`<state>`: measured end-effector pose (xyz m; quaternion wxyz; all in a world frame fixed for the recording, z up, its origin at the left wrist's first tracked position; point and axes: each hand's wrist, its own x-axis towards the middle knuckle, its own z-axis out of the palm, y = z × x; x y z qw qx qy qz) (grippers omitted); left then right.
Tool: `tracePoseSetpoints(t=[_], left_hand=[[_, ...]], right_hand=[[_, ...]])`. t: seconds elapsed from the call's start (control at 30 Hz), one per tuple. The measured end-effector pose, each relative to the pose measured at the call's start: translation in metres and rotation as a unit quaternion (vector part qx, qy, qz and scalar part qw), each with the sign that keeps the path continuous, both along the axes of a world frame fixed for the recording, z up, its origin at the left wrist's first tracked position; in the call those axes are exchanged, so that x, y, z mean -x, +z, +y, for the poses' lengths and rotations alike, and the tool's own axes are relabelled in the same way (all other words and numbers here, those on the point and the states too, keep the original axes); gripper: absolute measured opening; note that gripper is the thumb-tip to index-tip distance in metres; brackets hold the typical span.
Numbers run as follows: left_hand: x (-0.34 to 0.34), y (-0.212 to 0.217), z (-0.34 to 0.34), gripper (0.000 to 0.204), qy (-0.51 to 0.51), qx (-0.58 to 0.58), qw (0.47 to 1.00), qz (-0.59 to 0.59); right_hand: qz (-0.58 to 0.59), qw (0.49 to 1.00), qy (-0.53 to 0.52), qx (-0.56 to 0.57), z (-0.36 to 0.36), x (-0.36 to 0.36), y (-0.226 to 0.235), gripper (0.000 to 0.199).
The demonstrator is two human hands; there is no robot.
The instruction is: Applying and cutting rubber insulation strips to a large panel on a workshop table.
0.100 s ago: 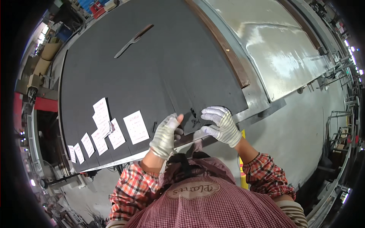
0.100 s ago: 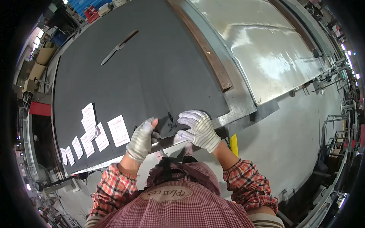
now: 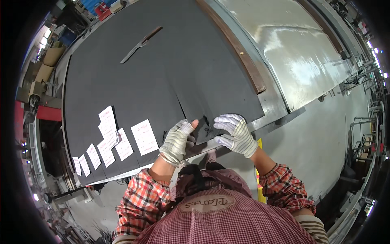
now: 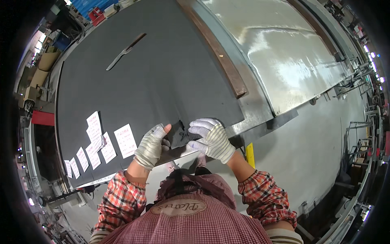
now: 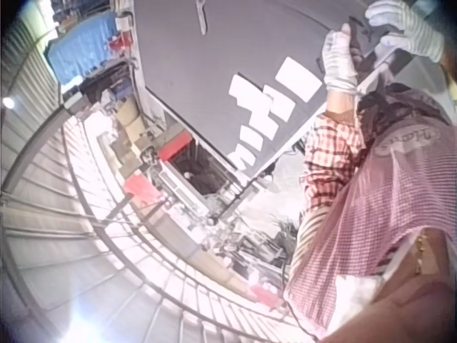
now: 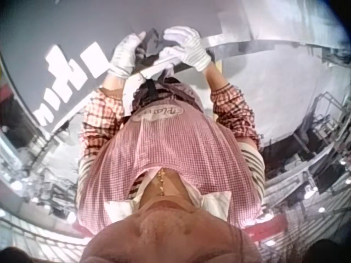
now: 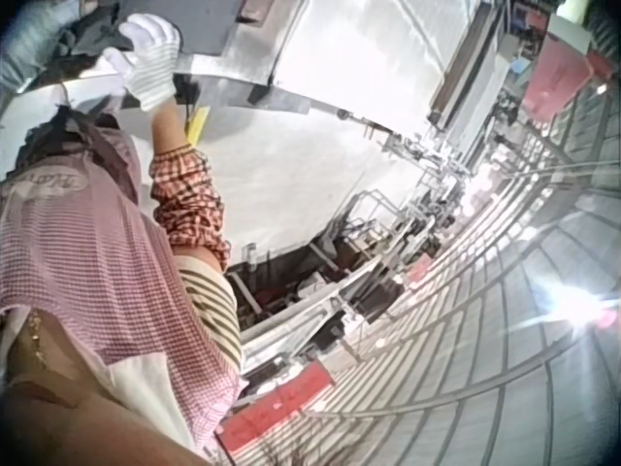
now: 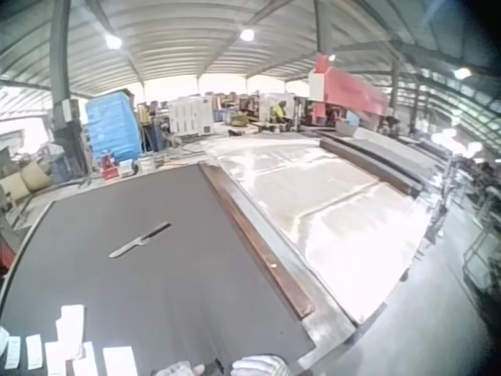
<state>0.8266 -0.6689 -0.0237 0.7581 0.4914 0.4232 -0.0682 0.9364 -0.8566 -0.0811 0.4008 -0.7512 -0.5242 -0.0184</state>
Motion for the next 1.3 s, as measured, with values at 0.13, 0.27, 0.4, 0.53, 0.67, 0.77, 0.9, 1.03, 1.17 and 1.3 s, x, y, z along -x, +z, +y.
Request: tracePoseSetpoints(t=[0.13,0.27,0.4,0.53,0.67,0.77,0.9,1.03,1.17,1.3], left_hand=[[-0.007,-0.004,0.004,0.026,-0.078,-0.130,0.987,-0.046],[-0.018,-0.016,0.001,0.023,-0.003,-0.027,0.997,-0.070],[-0.031,-0.029,-0.001,0.034,0.048,0.052,0.997,-0.030],[-0.036,-0.035,0.001,0.053,-0.014,0.036,0.999,0.031],[-0.038,-0.042,-0.004,0.063,0.023,-0.025,0.999,0.037],[-0.038,-0.044,-0.005,0.070,0.032,-0.049,0.998,0.035],[-0.037,-0.041,-0.004,0.074,0.012,0.015,0.999,0.038],[-0.039,-0.036,-0.010,0.073,-0.009,-0.037,0.999,0.013],[-0.041,-0.032,-0.016,0.076,-0.019,-0.136,0.990,0.034],[-0.039,-0.031,-0.011,0.080,0.003,-0.069,0.998,-0.010]], right_hand=[[0.053,0.999,-0.008,-0.010,-0.003,0.000,0.000,0.036],[0.071,0.997,-0.024,-0.030,-0.005,-0.001,0.001,0.032],[0.132,0.990,-0.039,-0.040,-0.005,-0.001,0.002,0.030],[0.162,0.985,-0.037,-0.035,-0.005,-0.001,0.002,0.030],[0.132,0.990,-0.033,-0.045,-0.005,-0.002,0.001,0.030],[0.104,0.994,-0.025,-0.033,-0.006,-0.002,0.000,0.031],[0.109,0.993,-0.025,-0.033,-0.005,-0.003,-0.001,0.032],[0.124,0.992,-0.012,-0.019,-0.004,-0.003,-0.001,0.033],[0.105,0.994,-0.025,-0.027,-0.003,0.000,-0.002,0.033],[0.084,0.995,-0.052,-0.022,0.001,0.001,-0.005,0.032]])
